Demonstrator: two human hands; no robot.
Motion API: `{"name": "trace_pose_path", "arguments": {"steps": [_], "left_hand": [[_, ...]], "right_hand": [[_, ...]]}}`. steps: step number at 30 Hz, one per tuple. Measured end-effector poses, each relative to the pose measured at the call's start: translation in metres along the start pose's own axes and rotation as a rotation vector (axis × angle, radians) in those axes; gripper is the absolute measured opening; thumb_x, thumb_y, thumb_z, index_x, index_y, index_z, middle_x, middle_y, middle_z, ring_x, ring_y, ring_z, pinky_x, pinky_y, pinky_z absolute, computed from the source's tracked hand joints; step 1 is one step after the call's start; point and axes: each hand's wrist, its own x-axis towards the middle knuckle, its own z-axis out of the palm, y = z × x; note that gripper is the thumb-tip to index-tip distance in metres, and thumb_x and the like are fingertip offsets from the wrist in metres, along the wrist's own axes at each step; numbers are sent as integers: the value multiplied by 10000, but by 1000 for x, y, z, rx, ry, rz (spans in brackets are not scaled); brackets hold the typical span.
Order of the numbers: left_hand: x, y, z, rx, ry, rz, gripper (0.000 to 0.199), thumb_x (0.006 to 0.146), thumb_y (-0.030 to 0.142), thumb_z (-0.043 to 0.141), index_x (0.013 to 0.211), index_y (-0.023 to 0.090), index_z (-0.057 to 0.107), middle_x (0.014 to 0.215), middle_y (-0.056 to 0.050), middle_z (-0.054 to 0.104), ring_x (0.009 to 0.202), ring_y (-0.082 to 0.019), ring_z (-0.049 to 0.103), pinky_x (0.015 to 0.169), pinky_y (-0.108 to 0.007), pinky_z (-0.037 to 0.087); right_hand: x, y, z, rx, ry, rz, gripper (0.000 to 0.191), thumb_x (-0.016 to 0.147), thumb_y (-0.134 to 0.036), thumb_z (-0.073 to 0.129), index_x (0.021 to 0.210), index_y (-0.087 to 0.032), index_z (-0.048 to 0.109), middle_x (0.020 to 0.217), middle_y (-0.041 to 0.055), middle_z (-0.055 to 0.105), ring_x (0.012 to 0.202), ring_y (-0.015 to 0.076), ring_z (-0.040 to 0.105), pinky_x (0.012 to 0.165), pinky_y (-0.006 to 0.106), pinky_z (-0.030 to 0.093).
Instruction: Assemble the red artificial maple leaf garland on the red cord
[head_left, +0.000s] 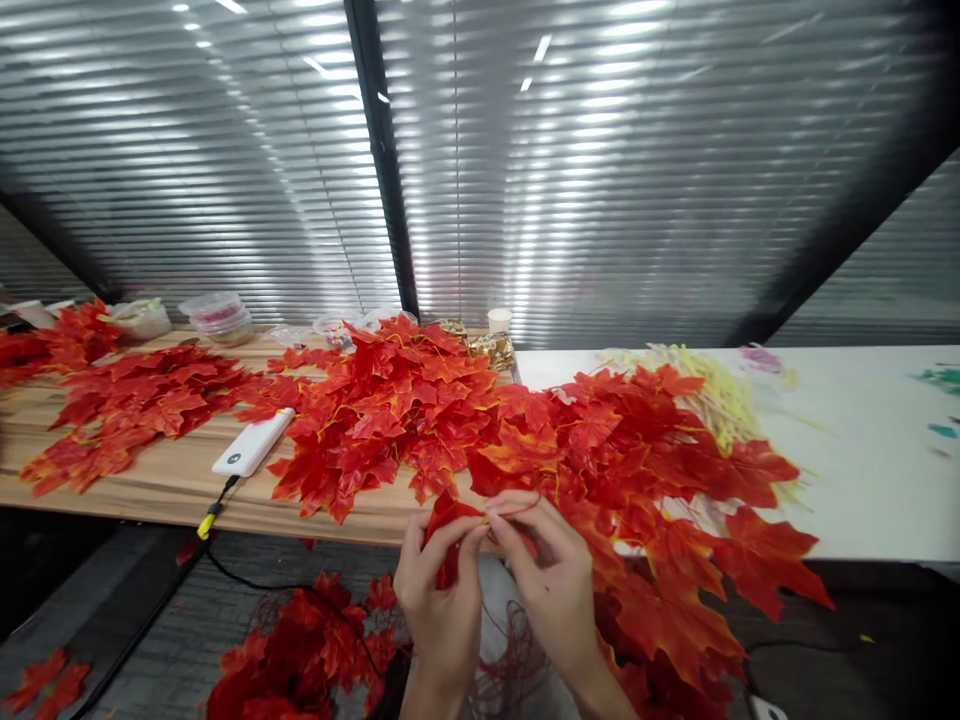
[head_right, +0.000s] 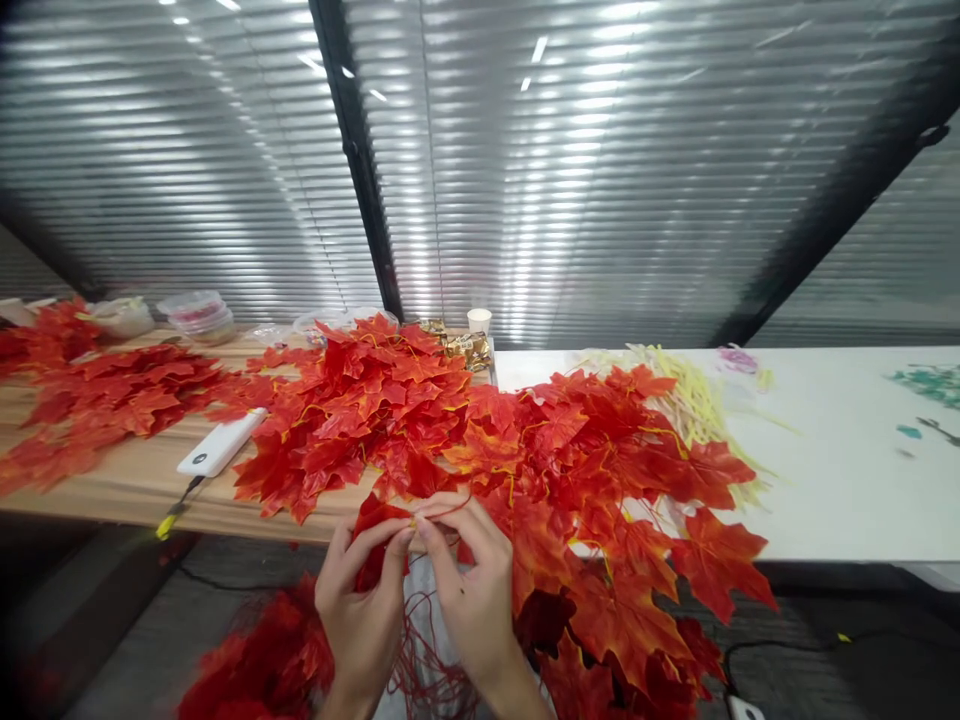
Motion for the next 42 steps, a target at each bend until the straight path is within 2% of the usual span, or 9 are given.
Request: {"name": "trace_pose_path", "arguments": {"steps": [4,10,14,17,24,31,36,40,42], "left_hand": [[-7,-14,12,43,87,2,108,741,139,598,729,226,660,722,-2,624,734,-166,586,682,-263,475],[-10,-18,31,29,136,68,133,743,116,569,718,218,652,686,-4,607,673,-160,580,640,-267,477],[12,-11,33,-15,176,246,174,719,58,581,763,210,655,745,-10,578,672,-134,569,603,-233,464],[37,-5,32,-45,112,350,164,708,66,599,726,214,668,712,-1,582,641,-122,560,602,-231,462],[61,-3,39,-359,-82,-180,72,728,198,619,707,196,688,716,-9,676,720,-157,614,828,-343,456],[35,-6,40,-764,10,-704,361,673,233,696,1017,198,592,1009,-39,657,941,-162,608,829,-257,472],[46,-4,29,-910,-177,-782,416,742,323,629,1135,233,529,1059,-63,657,945,-195,625,817,-314,485],[46,-16,23,-904,-356,-701,489,777,578,438,1003,196,643,977,-100,685,963,-228,617,838,-349,471],[37,-27,24,-826,-420,-650,516,742,607,466,960,181,658,956,-107,686,959,-234,611,843,-357,462]], "right_hand": [[0,3,2,-9,-57,-42,147,833,-107,499,871,-185,618,967,68,598,921,181,565,803,292,473],[6,9,0,-86,16,-154,174,796,-79,535,873,-192,644,934,66,624,874,185,588,766,296,488],[24,-4,-8,-187,-37,-233,188,808,-88,522,900,-180,658,930,75,628,884,190,587,786,310,493],[44,-17,-14,-277,-89,-341,187,824,-106,510,893,-185,664,874,64,633,851,181,588,775,308,497],[72,-16,-14,-337,-152,-348,198,872,-155,455,852,-168,651,834,68,604,821,162,572,758,287,485],[74,2,-25,-386,-409,-333,207,873,-185,456,807,-163,652,743,49,623,676,141,581,651,253,491],[81,1,-33,-392,-389,-340,160,847,-206,513,827,-162,666,764,44,649,659,143,598,639,265,501],[91,-3,-37,-282,-370,-226,141,819,-223,545,789,-170,673,735,38,649,635,146,608,602,269,522],[97,-4,-39,-161,-368,-133,123,800,-228,567,768,-160,664,720,42,649,618,149,616,592,270,538]]}}
